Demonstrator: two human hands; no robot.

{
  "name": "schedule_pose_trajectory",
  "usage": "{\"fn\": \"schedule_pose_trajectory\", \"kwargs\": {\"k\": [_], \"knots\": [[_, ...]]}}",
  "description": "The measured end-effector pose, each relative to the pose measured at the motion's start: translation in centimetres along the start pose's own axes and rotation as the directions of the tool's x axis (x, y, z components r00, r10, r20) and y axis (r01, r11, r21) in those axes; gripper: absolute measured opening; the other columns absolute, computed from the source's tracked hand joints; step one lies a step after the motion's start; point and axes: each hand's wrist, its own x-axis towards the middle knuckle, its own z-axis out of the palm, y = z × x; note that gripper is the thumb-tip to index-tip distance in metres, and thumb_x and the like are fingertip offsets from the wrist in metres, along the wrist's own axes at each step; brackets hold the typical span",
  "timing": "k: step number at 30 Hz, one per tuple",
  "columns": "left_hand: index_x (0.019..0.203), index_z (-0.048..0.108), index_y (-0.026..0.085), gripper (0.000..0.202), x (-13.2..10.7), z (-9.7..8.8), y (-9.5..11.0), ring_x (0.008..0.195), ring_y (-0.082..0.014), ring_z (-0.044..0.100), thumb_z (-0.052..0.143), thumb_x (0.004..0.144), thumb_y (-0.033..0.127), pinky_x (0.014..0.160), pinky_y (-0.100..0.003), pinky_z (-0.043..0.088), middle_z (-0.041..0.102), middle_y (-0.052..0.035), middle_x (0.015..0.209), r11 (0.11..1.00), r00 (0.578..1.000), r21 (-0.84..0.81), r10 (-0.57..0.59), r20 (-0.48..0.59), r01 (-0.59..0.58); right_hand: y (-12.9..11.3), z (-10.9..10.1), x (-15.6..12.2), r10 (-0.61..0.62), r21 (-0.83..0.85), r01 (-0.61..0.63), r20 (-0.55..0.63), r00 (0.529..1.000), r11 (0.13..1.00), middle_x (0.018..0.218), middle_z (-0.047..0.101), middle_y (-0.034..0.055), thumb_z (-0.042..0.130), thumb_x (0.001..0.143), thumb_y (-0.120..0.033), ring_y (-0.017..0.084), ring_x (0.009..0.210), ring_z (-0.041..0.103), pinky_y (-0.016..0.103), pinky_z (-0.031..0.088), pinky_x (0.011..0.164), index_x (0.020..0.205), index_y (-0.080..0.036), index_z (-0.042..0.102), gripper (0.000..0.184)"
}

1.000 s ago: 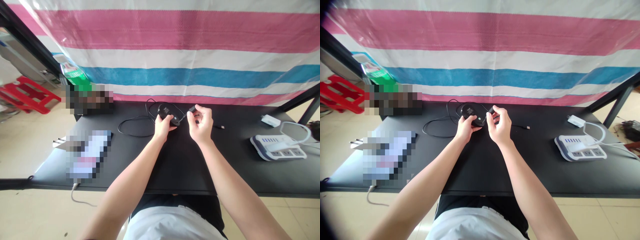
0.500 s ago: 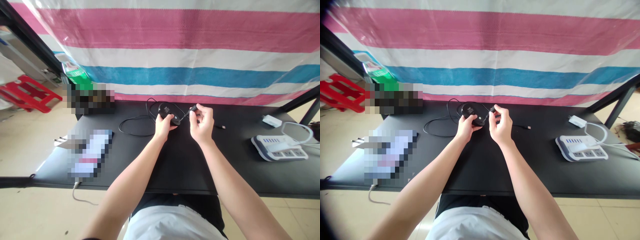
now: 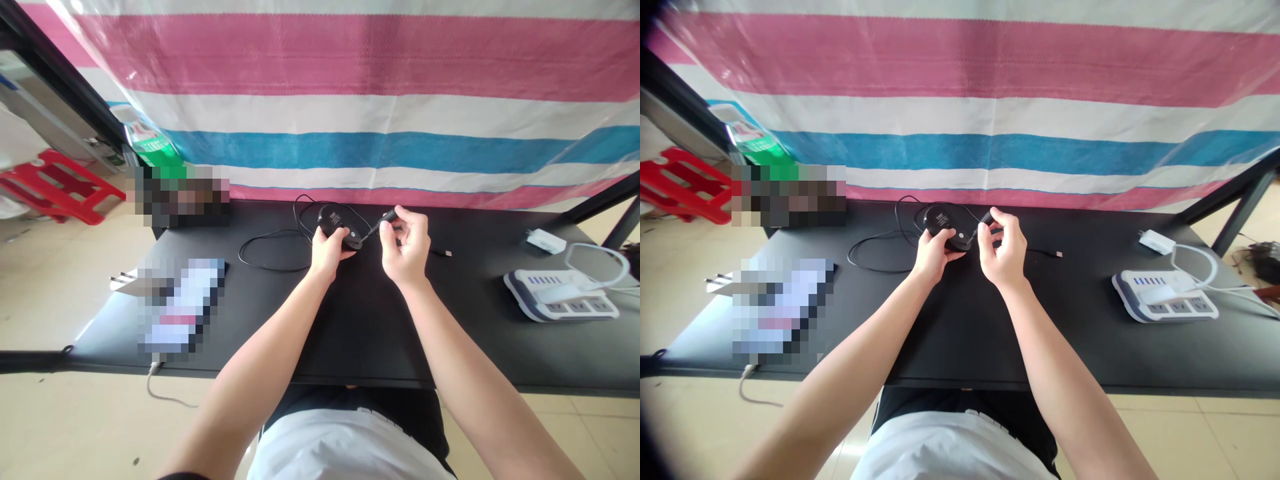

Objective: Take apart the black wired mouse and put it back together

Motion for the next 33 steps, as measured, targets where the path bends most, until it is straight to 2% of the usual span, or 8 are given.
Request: {"fn": "schedule_pose_trajectory", "kwargs": {"k": [4, 9, 12, 17, 23, 33], "knots": [[0.088, 0.055, 0.019, 0.025, 0.02, -0.01, 0.03, 0.074, -0.0176, 0.068, 0.069, 0.069, 0.025, 0.072, -0.044, 0.064, 0.066, -0.0025, 0.085, 1.000, 1.000, 0.001, 0.002, -0.003, -0.002, 0.17, 0.04, -0.15, 0.018, 0.002, -0.018, 0.016, 1.000, 1.000, 0.104, 0.070, 0.0104, 0.054, 0.095, -0.032, 0.018, 0.083, 0.071, 0.029, 0.060, 0.059, 0.120, -0.021, 0.052, 0.027], [0.090, 0.055, 0.020, 0.025, 0.15, -0.04, -0.02, 0.075, -0.0182, 0.068, 0.068, 0.069, 0.025, 0.072, -0.044, 0.064, 0.066, -0.0021, 0.084, 1.000, 1.000, 0.007, 0.005, -0.009, -0.005, -0.09, 0.06, 0.32, -0.087, -0.049, 0.085, -0.029, 0.996, 0.995, 0.093, 0.068, 0.0067, 0.059, 0.092, -0.028, 0.014, 0.071, 0.068, 0.025, 0.056, 0.054, 0.113, -0.020, 0.056, 0.022], [0.091, 0.055, 0.020, 0.026, 0.19, -0.03, -0.05, 0.074, -0.0181, 0.068, 0.068, 0.069, 0.025, 0.070, -0.043, 0.064, 0.066, -0.0022, 0.084, 1.000, 1.000, 0.009, 0.009, -0.005, -0.009, -0.29, 0.05, 0.55, -0.105, -0.084, 0.101, -0.043, 0.994, 0.991, 0.089, 0.067, 0.0043, 0.061, 0.091, -0.029, 0.013, 0.068, 0.066, 0.025, 0.055, 0.053, 0.110, -0.021, 0.056, 0.022], [0.090, 0.055, 0.020, 0.026, 0.23, 0.03, -0.07, 0.073, -0.0180, 0.068, 0.068, 0.068, 0.025, 0.071, -0.043, 0.063, 0.066, -0.0025, 0.085, 1.000, 1.000, 0.006, 0.008, -0.005, -0.008, -0.17, 0.00, 0.32, -0.053, -0.066, 0.052, -0.018, 0.998, 0.996, 0.093, 0.068, 0.0060, 0.059, 0.092, -0.034, 0.015, 0.071, 0.066, 0.027, 0.056, 0.056, 0.113, -0.021, 0.056, 0.025], [0.089, 0.054, 0.020, 0.026, 0.26, 0.10, -0.01, 0.072, -0.0182, 0.068, 0.068, 0.067, 0.025, 0.070, -0.044, 0.063, 0.064, -0.0016, 0.082, 1.000, 1.000, -0.003, 0.008, -0.008, -0.008, 0.21, -0.04, -0.05, 0.008, -0.019, -0.007, 0.028, 1.000, 1.000, 0.105, 0.071, 0.0116, 0.052, 0.096, -0.034, 0.019, 0.085, 0.071, 0.031, 0.062, 0.061, 0.121, -0.020, 0.053, 0.028], [0.090, 0.055, 0.020, 0.026, 0.22, 0.06, -0.06, 0.076, -0.0193, 0.068, 0.068, 0.068, 0.025, 0.071, -0.044, 0.063, 0.065, -0.0027, 0.084, 1.000, 1.000, 0.006, 0.005, -0.006, -0.005, -0.52, -0.14, 0.69, -0.069, -0.103, 0.066, -0.026, 0.997, 0.992, 0.080, 0.064, 0.0020, 0.061, 0.091, -0.035, 0.014, 0.065, 0.064, 0.027, 0.055, 0.054, 0.109, -0.020, 0.058, 0.024]]}}
